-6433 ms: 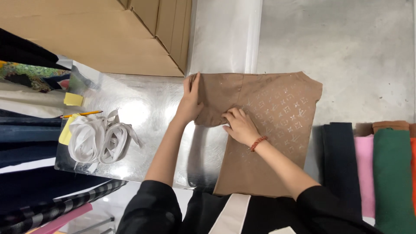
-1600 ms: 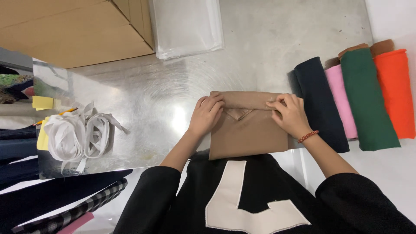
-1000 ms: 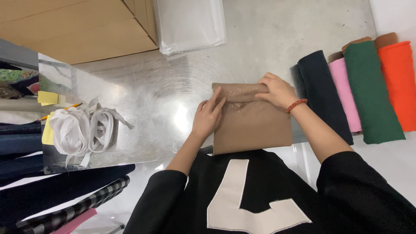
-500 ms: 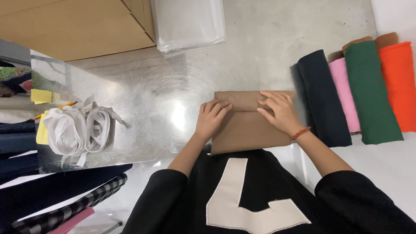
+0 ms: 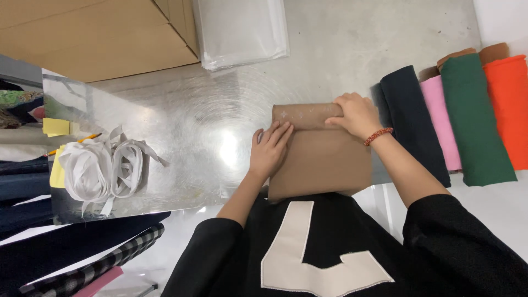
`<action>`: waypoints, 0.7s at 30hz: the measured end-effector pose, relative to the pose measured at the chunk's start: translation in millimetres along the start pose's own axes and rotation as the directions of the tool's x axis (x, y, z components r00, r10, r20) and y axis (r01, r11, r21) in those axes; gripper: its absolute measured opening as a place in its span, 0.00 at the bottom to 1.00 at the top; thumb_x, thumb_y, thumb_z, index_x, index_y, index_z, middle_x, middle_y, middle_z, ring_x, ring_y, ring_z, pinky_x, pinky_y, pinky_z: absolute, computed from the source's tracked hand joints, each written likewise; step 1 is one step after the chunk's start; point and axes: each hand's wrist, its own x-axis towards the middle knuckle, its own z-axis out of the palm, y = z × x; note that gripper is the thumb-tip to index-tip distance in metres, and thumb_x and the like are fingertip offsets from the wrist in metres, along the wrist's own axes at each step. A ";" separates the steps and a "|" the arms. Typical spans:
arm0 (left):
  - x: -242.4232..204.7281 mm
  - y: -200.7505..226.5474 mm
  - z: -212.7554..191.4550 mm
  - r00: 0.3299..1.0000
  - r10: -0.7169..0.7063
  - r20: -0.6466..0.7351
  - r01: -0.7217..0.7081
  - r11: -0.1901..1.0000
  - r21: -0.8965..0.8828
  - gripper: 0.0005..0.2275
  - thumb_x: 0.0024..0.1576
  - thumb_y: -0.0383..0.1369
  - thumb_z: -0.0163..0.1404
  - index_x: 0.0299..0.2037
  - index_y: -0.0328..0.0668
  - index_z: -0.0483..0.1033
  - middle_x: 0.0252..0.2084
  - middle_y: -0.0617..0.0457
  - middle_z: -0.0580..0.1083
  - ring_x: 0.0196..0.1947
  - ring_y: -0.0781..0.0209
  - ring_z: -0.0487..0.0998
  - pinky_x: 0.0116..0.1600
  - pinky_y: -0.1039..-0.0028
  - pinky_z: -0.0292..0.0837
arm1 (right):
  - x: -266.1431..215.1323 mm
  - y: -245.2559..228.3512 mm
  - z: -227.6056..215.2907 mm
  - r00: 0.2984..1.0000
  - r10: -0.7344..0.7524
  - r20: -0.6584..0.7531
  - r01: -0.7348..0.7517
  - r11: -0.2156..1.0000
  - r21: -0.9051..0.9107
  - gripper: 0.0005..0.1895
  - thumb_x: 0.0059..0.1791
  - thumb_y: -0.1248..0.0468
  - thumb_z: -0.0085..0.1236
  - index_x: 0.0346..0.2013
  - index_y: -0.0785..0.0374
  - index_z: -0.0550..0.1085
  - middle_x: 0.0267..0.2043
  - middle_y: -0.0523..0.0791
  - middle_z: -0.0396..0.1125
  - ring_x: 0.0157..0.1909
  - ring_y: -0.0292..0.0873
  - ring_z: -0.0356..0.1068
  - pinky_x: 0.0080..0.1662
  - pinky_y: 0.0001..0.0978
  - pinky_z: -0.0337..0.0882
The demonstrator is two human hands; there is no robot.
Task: Folding various items of clothing taken from a rack and stacking them on a table
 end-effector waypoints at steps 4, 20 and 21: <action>40.9 -2.8 -11.0 0.971 -0.089 0.220 0.086 0.996 0.024 0.25 0.68 0.36 0.49 0.76 0.54 0.62 0.78 0.61 0.59 0.79 0.59 0.54 0.77 0.49 0.50 | 24.1 5.1 25.7 0.972 -0.028 -0.234 0.012 0.997 -0.072 0.23 0.47 0.48 0.72 0.50 0.55 0.74 0.45 0.41 0.67 0.54 0.46 0.68 0.55 0.44 0.65; 14.5 4.7 7.2 0.911 -0.160 0.380 0.219 0.969 -0.116 0.21 0.72 0.30 0.37 0.76 0.43 0.56 0.72 0.38 0.63 0.78 0.43 0.59 0.83 0.56 0.46 | -32.1 -37.3 75.5 0.920 -0.049 -0.388 0.050 0.999 -0.008 0.21 0.62 0.49 0.47 0.67 0.50 0.72 0.76 0.44 0.56 0.78 0.49 0.52 0.71 0.57 0.49; 15.7 6.6 5.2 0.912 -0.184 0.367 0.260 0.951 -0.168 0.21 0.72 0.29 0.36 0.77 0.43 0.54 0.72 0.38 0.62 0.78 0.42 0.58 0.83 0.56 0.47 | -19.4 -22.8 79.6 0.919 -0.055 -0.391 0.065 0.998 0.013 0.16 0.61 0.45 0.51 0.59 0.43 0.78 0.70 0.37 0.63 0.75 0.44 0.56 0.68 0.53 0.53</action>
